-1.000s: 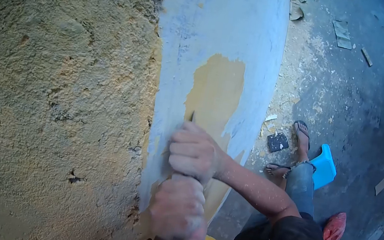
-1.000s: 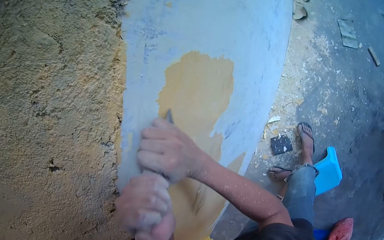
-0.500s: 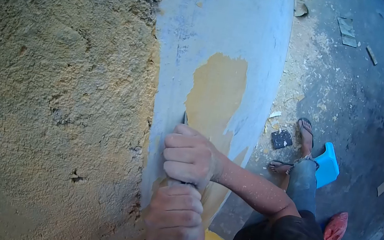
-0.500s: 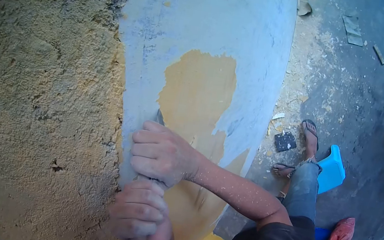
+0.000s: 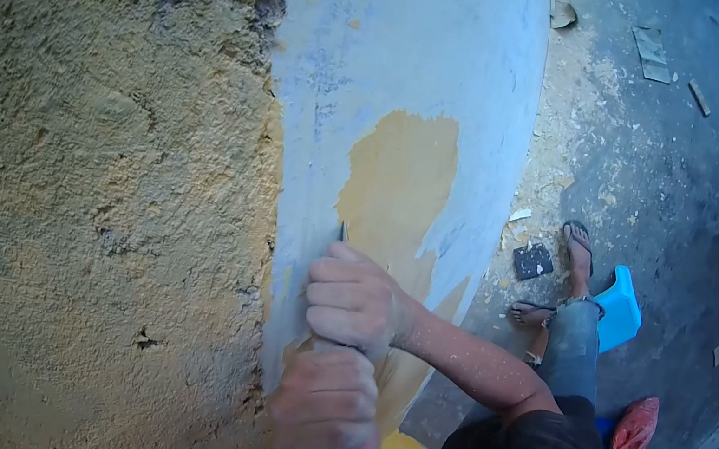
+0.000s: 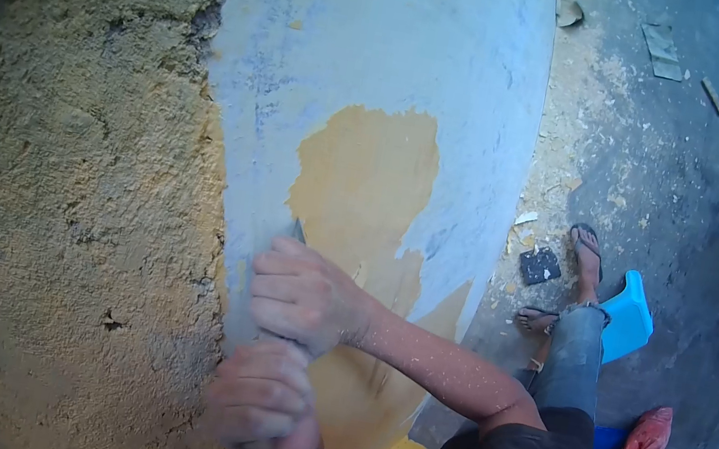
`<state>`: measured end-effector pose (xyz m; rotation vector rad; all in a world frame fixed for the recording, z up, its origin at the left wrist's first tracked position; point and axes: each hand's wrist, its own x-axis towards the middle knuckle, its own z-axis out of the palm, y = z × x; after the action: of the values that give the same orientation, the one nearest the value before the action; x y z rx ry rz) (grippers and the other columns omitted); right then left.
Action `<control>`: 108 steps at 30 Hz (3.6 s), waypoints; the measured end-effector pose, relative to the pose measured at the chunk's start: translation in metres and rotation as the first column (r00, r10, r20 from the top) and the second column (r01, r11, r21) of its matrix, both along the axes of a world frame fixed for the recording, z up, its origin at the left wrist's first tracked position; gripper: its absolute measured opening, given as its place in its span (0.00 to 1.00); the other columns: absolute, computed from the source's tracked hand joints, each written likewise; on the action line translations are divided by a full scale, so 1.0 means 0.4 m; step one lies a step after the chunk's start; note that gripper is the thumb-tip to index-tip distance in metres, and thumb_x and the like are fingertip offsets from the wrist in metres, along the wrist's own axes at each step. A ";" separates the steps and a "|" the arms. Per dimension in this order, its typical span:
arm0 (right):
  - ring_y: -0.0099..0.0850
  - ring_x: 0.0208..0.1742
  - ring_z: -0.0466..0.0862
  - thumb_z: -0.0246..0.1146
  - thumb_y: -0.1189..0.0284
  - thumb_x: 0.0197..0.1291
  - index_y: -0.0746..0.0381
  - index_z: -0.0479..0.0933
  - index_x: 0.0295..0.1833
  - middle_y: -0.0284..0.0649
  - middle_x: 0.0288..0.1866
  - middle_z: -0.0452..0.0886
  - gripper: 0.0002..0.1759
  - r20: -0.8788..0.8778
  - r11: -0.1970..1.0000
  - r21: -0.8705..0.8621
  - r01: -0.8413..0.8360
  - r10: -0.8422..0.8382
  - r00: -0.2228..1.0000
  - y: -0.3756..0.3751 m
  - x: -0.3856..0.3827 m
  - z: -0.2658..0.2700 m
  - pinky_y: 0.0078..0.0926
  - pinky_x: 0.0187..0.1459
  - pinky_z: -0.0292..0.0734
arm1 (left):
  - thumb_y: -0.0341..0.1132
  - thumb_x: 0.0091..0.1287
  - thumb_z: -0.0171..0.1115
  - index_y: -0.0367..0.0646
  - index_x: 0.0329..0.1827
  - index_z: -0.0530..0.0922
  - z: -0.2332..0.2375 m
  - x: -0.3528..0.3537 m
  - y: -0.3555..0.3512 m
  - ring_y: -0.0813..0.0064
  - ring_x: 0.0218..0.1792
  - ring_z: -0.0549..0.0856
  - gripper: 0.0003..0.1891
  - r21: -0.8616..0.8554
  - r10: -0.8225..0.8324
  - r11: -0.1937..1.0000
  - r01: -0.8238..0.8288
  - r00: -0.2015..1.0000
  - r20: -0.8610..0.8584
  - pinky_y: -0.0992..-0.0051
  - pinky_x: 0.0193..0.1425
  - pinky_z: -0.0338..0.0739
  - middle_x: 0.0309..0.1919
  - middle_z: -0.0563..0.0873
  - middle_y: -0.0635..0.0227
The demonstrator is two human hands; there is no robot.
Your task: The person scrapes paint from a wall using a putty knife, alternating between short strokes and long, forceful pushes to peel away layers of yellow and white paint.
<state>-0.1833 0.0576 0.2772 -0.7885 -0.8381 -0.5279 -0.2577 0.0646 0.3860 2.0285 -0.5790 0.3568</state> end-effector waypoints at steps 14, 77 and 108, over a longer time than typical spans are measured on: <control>0.36 0.26 0.66 0.60 0.66 0.34 0.58 0.59 0.20 0.35 0.23 0.59 0.15 -0.053 0.999 0.043 -0.024 0.026 0.998 -0.001 -0.018 -0.026 0.34 0.29 0.56 | 0.34 0.57 0.65 0.43 0.19 0.70 0.034 0.027 -0.007 0.74 0.19 0.75 0.14 0.167 -0.085 0.977 0.135 0.957 -0.276 0.75 0.25 0.70 0.18 0.71 0.71; 0.35 0.26 0.66 0.60 0.63 0.32 0.57 0.62 0.22 0.34 0.24 0.58 0.15 -0.128 0.996 -0.049 -0.076 0.070 0.989 0.012 -0.218 -0.084 0.35 0.30 0.58 | 0.41 0.62 0.62 0.47 0.11 0.60 -0.077 -0.214 -0.014 0.73 0.08 0.69 0.25 0.137 0.545 0.838 -0.528 0.823 -0.162 0.74 0.15 0.67 0.09 0.71 0.70; 0.38 0.27 0.67 0.60 0.64 0.36 0.56 0.62 0.23 0.36 0.24 0.59 0.14 -0.175 0.968 -0.247 -0.053 0.009 0.984 0.019 -0.182 -0.323 0.37 0.33 0.61 | 0.45 0.69 0.54 0.46 0.12 0.59 -0.335 -0.115 0.033 0.75 0.08 0.64 0.27 -0.042 0.160 0.986 -0.159 0.987 0.021 0.74 0.16 0.62 0.08 0.63 0.73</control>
<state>-0.2562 0.0654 0.1480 -1.0363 -0.7629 -0.3225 -0.3039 0.0777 0.2522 2.0392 -0.4210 0.4854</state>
